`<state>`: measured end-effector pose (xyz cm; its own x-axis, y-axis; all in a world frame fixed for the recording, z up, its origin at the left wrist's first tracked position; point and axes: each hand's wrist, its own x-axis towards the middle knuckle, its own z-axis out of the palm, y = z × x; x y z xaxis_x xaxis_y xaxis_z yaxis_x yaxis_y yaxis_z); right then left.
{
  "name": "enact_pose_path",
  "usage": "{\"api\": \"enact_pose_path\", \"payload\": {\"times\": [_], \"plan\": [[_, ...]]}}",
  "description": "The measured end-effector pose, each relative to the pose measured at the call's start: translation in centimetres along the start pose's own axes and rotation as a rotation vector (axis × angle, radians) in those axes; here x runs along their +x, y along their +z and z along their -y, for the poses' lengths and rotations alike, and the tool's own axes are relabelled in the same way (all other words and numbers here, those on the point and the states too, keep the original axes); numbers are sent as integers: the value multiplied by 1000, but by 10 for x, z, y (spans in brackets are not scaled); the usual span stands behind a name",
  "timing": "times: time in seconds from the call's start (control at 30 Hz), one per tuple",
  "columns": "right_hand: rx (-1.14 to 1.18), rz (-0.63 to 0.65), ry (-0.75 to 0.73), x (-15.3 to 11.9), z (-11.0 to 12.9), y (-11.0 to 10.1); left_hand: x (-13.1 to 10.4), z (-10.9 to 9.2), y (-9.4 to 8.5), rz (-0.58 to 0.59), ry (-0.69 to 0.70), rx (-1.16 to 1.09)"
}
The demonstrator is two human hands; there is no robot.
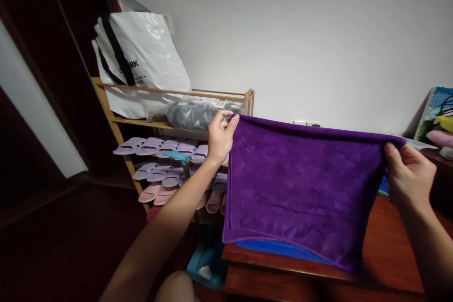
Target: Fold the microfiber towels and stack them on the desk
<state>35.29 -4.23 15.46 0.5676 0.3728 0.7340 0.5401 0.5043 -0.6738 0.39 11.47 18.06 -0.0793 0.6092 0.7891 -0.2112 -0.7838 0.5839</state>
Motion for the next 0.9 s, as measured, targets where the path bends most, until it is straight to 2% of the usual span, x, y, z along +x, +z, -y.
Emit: {"api": "enact_pose_path", "payload": {"times": [0.13,0.27,0.43,0.6,0.73,0.83,0.9], "plan": [[-8,138,148,14,-21,14,12,28,1,7,-84,181],[-56,290,325,22,-72,31,18,72,-1,48,-269,457],[-198,372,546,16,-139,51,4,126,6,135,-549,584],[-287,451,693,0,-187,69,-14,171,22,261,-801,639],[-364,517,704,-11,-216,79,-22,195,27,307,-831,750],[-494,544,637,-21,-231,91,-38,206,33,355,-754,874],[-581,588,538,-32,-238,104,-55,211,38,442,-669,937]]}}
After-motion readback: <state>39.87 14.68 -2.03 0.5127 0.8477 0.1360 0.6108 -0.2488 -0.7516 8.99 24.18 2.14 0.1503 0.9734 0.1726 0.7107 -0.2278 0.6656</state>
